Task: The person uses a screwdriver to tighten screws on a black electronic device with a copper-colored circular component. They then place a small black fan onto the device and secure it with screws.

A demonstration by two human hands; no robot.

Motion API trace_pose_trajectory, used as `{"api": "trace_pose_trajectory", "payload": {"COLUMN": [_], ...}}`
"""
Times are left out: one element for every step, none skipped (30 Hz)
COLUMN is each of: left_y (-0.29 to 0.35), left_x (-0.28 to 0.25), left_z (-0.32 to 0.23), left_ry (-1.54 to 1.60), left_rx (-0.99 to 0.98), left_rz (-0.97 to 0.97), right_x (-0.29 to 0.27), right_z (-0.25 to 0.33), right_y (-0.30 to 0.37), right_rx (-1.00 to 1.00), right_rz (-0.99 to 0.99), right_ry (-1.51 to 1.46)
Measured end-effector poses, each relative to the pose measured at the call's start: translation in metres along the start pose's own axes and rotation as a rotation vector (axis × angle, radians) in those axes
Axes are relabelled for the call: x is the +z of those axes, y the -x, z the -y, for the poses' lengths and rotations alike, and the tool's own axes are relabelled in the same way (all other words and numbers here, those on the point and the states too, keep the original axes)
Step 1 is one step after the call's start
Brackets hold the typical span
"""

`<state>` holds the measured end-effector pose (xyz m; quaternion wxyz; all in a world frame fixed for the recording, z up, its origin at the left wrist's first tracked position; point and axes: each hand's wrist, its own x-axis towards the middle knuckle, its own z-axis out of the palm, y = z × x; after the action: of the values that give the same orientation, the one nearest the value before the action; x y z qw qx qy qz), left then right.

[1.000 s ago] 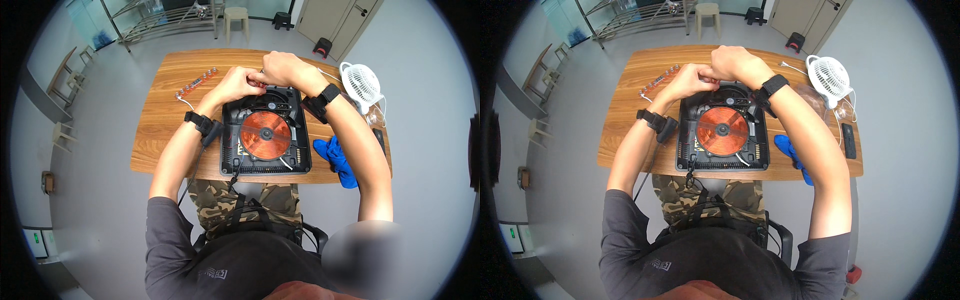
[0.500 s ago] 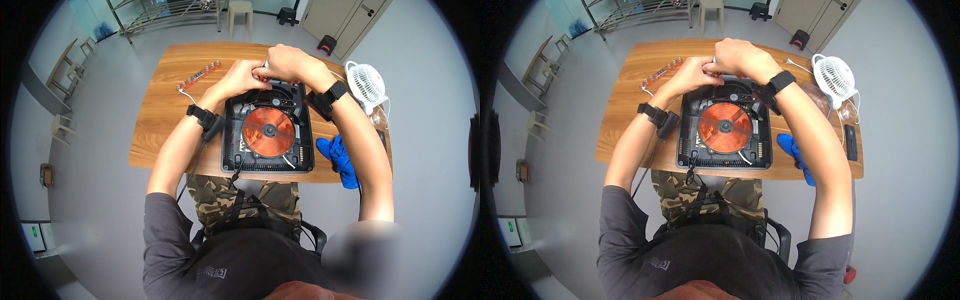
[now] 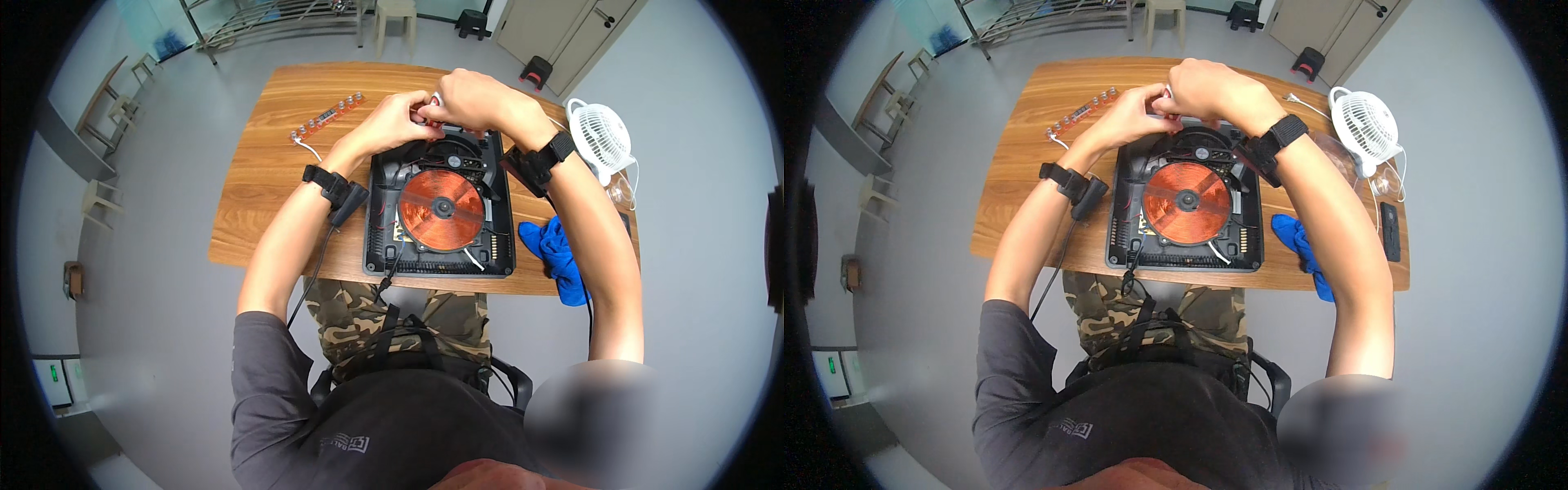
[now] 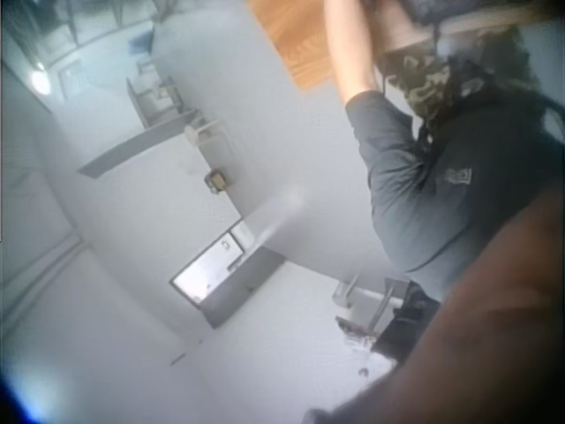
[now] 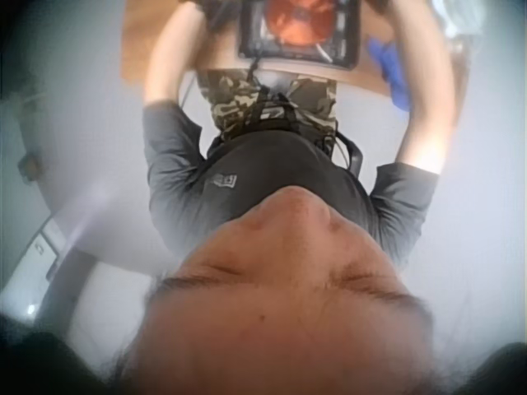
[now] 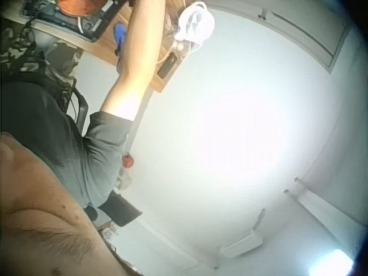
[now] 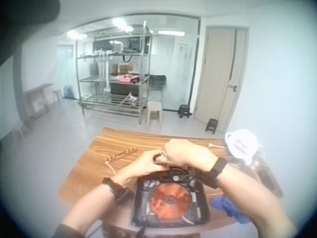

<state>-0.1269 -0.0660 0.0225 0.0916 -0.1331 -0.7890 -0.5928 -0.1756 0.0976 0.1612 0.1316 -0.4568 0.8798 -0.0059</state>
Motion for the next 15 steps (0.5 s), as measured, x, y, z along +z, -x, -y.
{"api": "trace_pose_trajectory", "payload": {"left_y": [0.0, 0.001, 0.0, 0.0, -0.001, 0.0, -0.001, -0.001, -0.001, -0.001, -0.002, -0.003, -0.004, -0.006, -0.01], "left_x": [-0.002, -0.003, -0.003, -0.003, -0.004, -0.006, -0.007, -0.008, -0.009, -0.01, -0.011, -0.008, -0.008, -0.007, -0.006], "left_z": [-0.006, -0.01, -0.012, -0.015, -0.017, -0.02, -0.019, -0.015, -0.014, -0.012, -0.011, -0.011, -0.013, -0.011, -0.007], "left_ry": [-0.069, -0.138, -0.2, -0.21, -0.221, -0.235, -0.247, -0.259, -0.271, -0.257, -0.244, -0.224, -0.199, -0.176, -0.152], "left_rx": [-0.001, -0.003, 0.033, 0.024, 0.016, 0.007, 0.003, -0.001, -0.005, 0.009, 0.023, 0.035, 0.018, 0.025, 0.03], "left_rz": [-0.003, -0.005, -0.01, 0.007, 0.024, 0.037, 0.041, 0.045, 0.044, 0.044, 0.043, 0.051, 0.089, 0.121, 0.155], "right_x": [0.0, 0.003, 0.008, 0.011, 0.013, 0.013, 0.013, 0.016, 0.019, 0.02, 0.015, 0.017, 0.019, 0.021, 0.021], "right_z": [-0.002, -0.005, -0.009, -0.012, -0.015, -0.014, -0.014, -0.016, -0.018, -0.02, -0.024, -0.029, -0.034, -0.037, -0.035], "right_y": [-0.002, -0.004, -0.006, -0.007, -0.008, -0.008, -0.009, -0.008, -0.007, -0.004, -0.003, -0.003, -0.005, -0.006, -0.006], "right_rx": [0.025, -0.014, -0.049, -0.084, -0.073, -0.066, -0.06, -0.125, -0.194, -0.264, -0.297, -0.296, -0.296, -0.294, -0.282], "right_rz": [0.0, -0.081, -0.164, -0.247, -0.24, -0.235, -0.23, -0.257, -0.282, -0.307, -0.205, -0.206, -0.207, -0.208, -0.213], "right_ry": [0.004, 0.056, 0.111, 0.166, 0.157, 0.148, 0.139, 0.143, 0.15, 0.157, 0.163, 0.158, 0.153, 0.148, 0.124]}}
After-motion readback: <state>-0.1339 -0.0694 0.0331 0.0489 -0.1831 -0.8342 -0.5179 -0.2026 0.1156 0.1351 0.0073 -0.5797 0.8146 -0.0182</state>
